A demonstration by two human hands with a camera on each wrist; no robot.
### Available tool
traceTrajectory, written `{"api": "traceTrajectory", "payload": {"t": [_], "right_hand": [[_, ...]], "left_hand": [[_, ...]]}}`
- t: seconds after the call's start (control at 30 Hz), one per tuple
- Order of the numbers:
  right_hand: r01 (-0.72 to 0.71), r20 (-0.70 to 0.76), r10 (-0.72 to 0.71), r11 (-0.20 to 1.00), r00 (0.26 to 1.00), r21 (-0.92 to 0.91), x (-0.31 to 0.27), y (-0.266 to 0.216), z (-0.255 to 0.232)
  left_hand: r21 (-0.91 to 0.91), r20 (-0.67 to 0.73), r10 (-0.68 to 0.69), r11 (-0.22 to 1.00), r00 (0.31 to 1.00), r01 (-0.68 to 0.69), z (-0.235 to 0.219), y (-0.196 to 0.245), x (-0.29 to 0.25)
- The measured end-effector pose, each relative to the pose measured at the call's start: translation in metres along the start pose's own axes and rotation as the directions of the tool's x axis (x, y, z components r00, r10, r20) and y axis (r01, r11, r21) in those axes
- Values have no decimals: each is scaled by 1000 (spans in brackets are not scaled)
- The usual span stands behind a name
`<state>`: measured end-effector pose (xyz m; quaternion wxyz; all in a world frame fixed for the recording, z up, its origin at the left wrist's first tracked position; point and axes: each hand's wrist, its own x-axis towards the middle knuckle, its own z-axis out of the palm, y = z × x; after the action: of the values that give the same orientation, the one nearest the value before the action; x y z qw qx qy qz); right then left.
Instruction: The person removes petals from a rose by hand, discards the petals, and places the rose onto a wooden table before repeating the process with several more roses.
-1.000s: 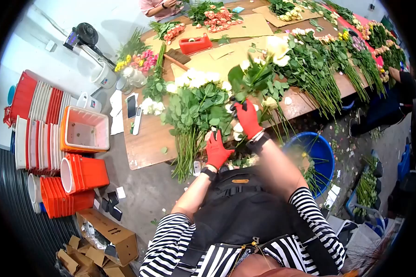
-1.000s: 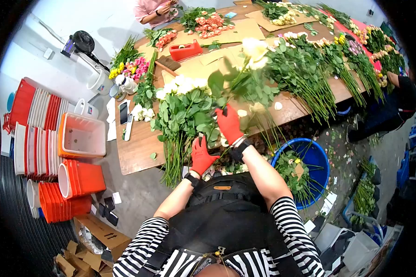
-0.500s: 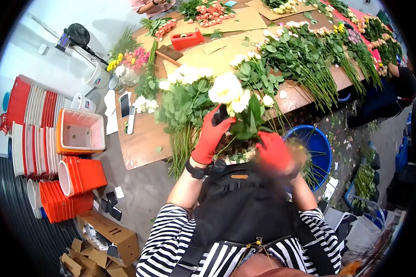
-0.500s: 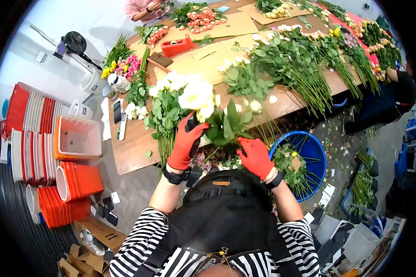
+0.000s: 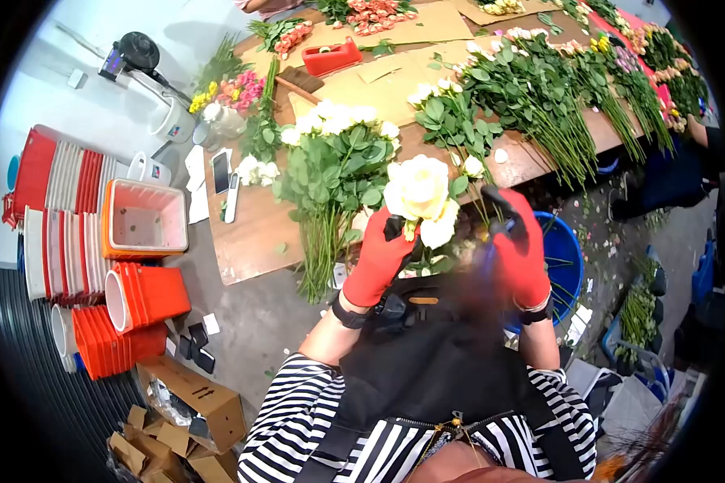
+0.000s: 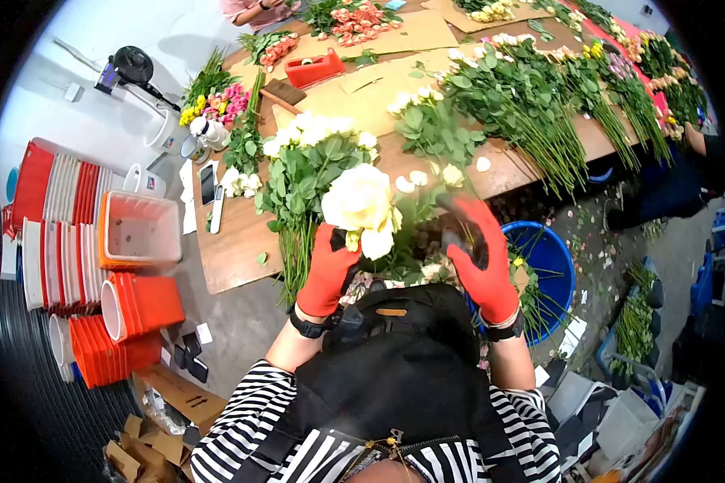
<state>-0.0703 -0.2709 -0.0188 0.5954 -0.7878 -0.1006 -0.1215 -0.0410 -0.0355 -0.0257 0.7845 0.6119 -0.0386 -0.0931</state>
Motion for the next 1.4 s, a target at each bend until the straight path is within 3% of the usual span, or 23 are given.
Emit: {"api": "traceTrajectory", "payload": {"t": [0.03,0.13,0.17,0.2,0.3,0.37,0.43,0.5,0.53,0.6,0.67,0.73,0.77,0.83,0.97,1.0,1.03,1.07,1.13,1.2,1.27,1.33,1.4], "right_hand": [[3,-83,5,995,997,98,9,-19,3],[121,-73,-132,984,989,-130,26,-60,15],[213,-42,-236,928,971,-306,30,-62,18],[229,-113,-272,927,956,-296,29,-56,23],[193,-246,-210,977,946,-91,24,-45,32],[17,-256,47,969,966,245,22,-36,36],[-149,-184,293,823,938,549,20,-23,39],[-101,-159,393,564,906,819,12,14,46],[-55,-183,457,459,870,887,4,39,50],[-38,-280,303,737,911,675,1,37,41],[60,-348,115,889,930,454,6,3,28],[218,-340,-150,961,928,170,16,-32,25],[268,-188,-305,943,934,-198,16,-38,16],[220,-98,-296,860,950,-460,17,-67,25],[231,-260,-329,909,908,-347,14,-45,39],[251,-311,-267,964,912,-92,19,-43,40],[59,-386,138,887,912,458,10,-34,47],[22,-425,273,821,863,571,7,-20,47],[-81,-369,500,670,783,738,11,-13,30],[-25,-495,203,939,845,342,20,-43,31],[2,-480,-38,997,876,-76,15,-49,27],[49,-345,-45,999,937,5,12,-57,26],[70,-279,-64,998,958,11,15,-62,35]], "left_hand": [[40,48,-6,999,999,4,4,3,-1],[146,185,112,979,976,-140,10,2,-3],[199,237,131,963,963,-180,6,-2,-3],[171,227,131,970,965,-172,6,-3,-4],[148,96,82,984,992,-96,5,-6,-14],[191,-113,-16,981,994,38,9,-9,-20],[13,-40,-68,998,997,69,9,-8,-18],[-195,85,-93,975,992,108,2,-16,-12],[-180,111,-67,980,992,86,7,-5,-9],[-199,95,-68,976,993,86,11,7,-7],[-226,31,-104,968,994,109,12,13,-7],[-165,-34,-18,986,999,12,13,4,0],[-135,-59,24,990,998,-32,14,0,3],[-53,-48,42,998,998,-45,21,7,2],[-53,-5,39,998,999,-39,30,12,-5],[-76,-22,28,997,999,-30,30,11,-8],[-100,-39,17,995,999,-21,31,10,-11],[-154,-119,-8,988,993,-10,37,16,-14],[-104,-61,20,994,998,-26,28,10,-9],[-14,-46,75,997,996,-75,24,10,-4],[-42,-44,42,998,998,-44,25,10,-4],[-64,-54,-15,998,998,12,26,3,-5],[23,-114,67,998,991,-64,37,7,-12]]}}
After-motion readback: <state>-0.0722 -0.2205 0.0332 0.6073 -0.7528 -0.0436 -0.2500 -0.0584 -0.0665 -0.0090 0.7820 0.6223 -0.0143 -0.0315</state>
